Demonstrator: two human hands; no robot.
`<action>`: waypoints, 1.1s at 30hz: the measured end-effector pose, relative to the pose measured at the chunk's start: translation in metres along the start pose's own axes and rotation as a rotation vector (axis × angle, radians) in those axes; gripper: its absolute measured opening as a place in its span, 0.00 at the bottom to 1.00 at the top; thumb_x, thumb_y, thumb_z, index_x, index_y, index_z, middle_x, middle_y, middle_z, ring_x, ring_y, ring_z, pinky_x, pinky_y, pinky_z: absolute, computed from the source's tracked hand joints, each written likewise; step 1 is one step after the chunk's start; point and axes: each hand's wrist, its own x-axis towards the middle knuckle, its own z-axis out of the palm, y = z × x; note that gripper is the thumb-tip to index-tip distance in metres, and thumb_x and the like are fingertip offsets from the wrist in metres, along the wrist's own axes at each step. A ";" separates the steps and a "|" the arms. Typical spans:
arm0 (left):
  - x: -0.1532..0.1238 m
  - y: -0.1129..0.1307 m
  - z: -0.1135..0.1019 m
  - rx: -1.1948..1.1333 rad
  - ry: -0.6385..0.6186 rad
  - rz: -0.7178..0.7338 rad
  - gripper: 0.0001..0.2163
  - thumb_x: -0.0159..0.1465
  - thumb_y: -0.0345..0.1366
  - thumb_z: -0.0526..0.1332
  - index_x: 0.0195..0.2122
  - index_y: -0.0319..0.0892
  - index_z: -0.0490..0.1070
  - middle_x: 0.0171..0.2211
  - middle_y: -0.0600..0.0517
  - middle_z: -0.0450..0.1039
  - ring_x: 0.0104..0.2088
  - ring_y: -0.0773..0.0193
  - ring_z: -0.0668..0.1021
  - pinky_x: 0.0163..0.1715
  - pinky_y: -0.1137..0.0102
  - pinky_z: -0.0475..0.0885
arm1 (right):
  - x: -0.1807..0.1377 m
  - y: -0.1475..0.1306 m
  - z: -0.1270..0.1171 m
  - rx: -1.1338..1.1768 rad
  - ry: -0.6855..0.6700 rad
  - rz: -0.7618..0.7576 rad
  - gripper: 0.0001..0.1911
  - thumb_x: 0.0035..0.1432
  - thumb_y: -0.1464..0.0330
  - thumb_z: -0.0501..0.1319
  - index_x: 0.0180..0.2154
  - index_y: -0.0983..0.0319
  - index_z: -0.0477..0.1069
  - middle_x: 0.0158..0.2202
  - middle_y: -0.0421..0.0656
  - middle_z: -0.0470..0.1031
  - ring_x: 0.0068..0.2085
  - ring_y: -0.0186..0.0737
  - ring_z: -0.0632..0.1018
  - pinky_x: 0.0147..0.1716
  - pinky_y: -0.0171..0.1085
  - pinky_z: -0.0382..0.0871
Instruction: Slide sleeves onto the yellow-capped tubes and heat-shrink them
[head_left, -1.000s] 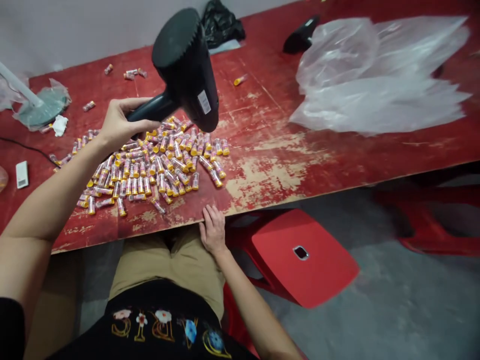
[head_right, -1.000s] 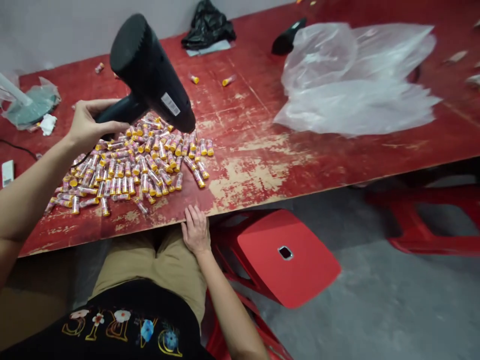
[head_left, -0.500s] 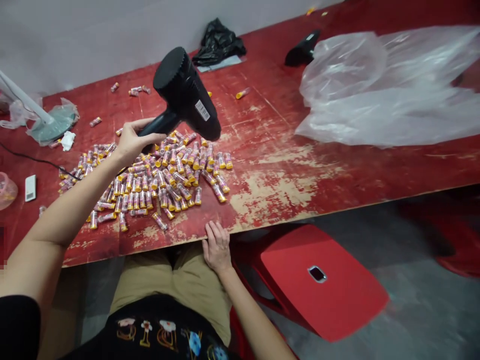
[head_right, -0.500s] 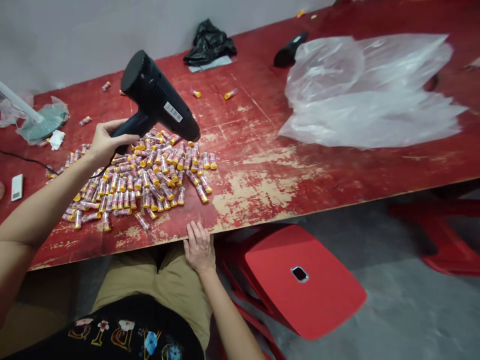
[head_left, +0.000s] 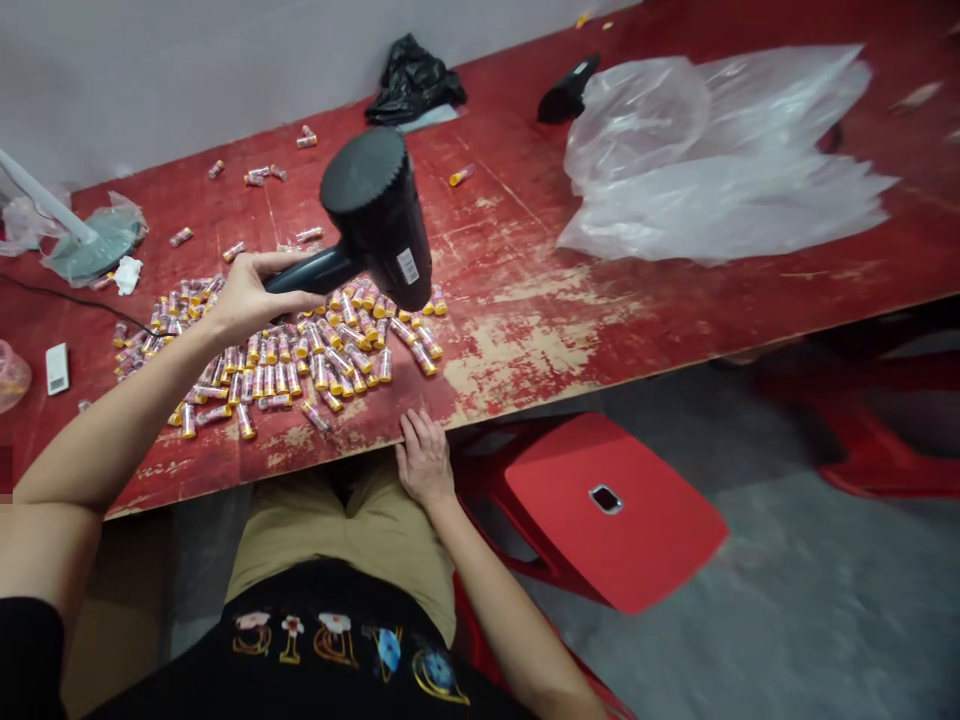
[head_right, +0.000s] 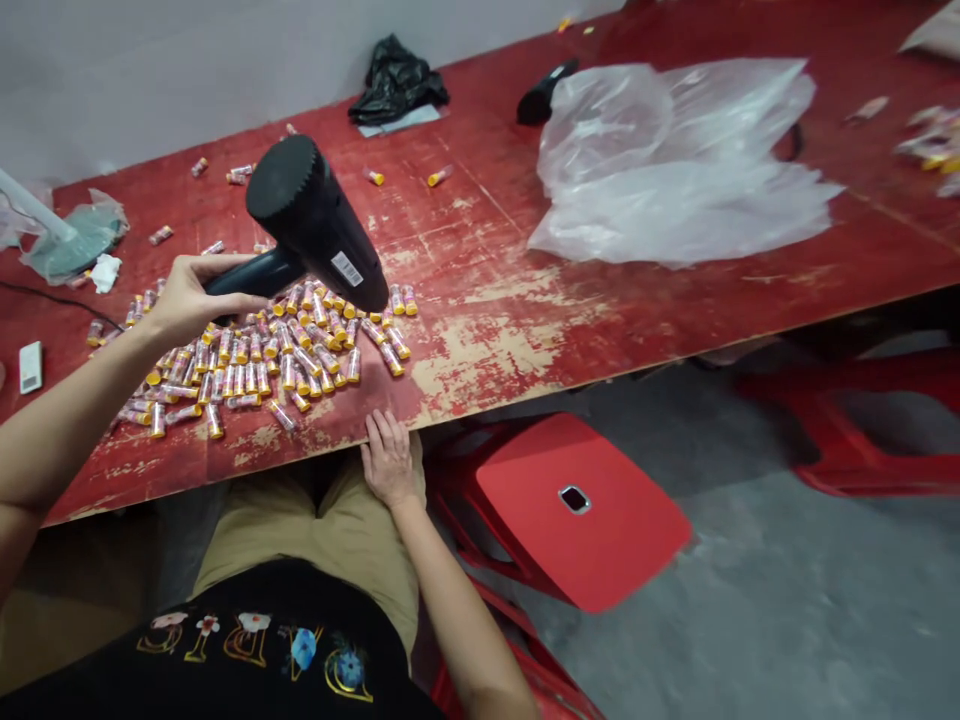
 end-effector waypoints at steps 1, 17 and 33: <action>-0.009 0.001 -0.003 0.004 0.004 -0.024 0.28 0.46 0.38 0.78 0.49 0.38 0.82 0.28 0.49 0.79 0.24 0.60 0.79 0.21 0.69 0.75 | 0.000 0.000 -0.001 0.000 0.000 0.000 0.30 0.70 0.66 0.51 0.70 0.64 0.54 0.67 0.56 0.64 0.70 0.53 0.61 0.69 0.59 0.56; -0.081 0.022 -0.038 0.146 0.058 -0.101 0.28 0.44 0.43 0.79 0.48 0.42 0.83 0.30 0.50 0.80 0.24 0.62 0.78 0.22 0.70 0.74 | 0.003 -0.005 -0.007 -0.028 -0.005 -0.004 0.28 0.71 0.66 0.50 0.69 0.68 0.57 0.67 0.57 0.64 0.71 0.52 0.59 0.70 0.58 0.54; -0.134 0.012 -0.085 0.233 0.193 -0.214 0.25 0.45 0.37 0.78 0.47 0.42 0.83 0.28 0.56 0.79 0.23 0.71 0.74 0.23 0.76 0.71 | -0.001 -0.003 -0.007 -0.020 -0.057 0.060 0.28 0.70 0.64 0.49 0.67 0.68 0.60 0.67 0.58 0.63 0.71 0.52 0.58 0.70 0.58 0.51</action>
